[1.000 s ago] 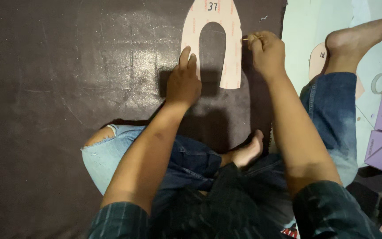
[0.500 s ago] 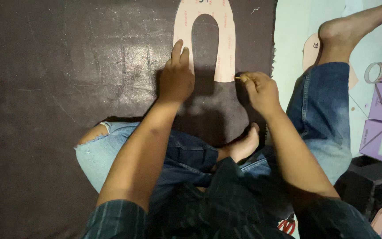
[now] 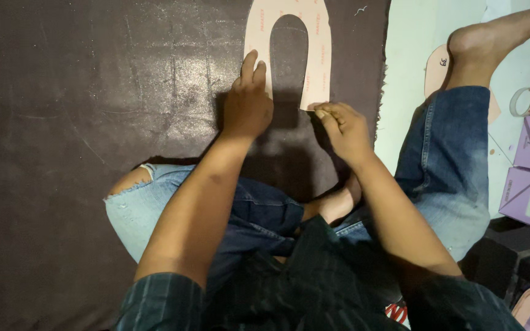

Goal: The person sits on a dark fabric surface and uses a small tool to trace the outline of U-shaped paper patterns onto the fabric. They reposition the patterns multiple times to trace several shapes.

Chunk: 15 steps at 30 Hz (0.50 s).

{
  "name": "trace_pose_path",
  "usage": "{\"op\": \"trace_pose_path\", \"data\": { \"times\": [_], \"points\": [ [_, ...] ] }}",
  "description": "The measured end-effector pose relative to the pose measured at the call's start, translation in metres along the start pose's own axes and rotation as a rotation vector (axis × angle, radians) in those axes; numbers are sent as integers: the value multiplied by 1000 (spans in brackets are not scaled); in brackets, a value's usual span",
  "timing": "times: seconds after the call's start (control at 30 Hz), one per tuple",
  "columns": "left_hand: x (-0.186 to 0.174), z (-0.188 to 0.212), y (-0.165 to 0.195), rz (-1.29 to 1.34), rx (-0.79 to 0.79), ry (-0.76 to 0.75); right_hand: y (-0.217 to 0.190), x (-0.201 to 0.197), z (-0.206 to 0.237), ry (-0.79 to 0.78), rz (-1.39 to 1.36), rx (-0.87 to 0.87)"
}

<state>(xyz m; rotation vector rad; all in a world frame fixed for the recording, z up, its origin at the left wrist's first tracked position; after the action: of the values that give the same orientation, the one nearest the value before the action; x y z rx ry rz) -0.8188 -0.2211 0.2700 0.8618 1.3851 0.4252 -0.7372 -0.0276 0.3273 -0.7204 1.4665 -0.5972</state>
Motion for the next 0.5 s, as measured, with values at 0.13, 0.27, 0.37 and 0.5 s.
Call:
{"op": "trace_pose_path", "data": {
  "times": [0.13, 0.27, 0.37, 0.5],
  "points": [
    [-1, 1, -1, 0, 14, 26, 14, -14, 4, 70, 126, 108],
    [2, 2, -4, 15, 9, 4, 14, -15, 3, 90, 234, 68],
    [2, 1, -4, 9, 10, 4, 9, 6, -1, 63, 54, 60],
    [4, 0, -5, -1, -14, -23, 7, 16, 0, 9, -43, 112]
  ]
}}
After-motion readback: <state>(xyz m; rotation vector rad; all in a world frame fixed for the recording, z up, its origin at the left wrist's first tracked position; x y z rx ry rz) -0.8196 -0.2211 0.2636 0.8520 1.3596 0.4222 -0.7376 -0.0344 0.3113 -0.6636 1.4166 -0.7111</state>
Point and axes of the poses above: each hand's wrist, its own z-axis away from the middle knuckle, its own x-axis out of the palm, y = z × x, the point moved 8 cm from there along -z, towards the middle knuckle, and after that the axes turned 1 degree about -x, right-handed, at the moved point
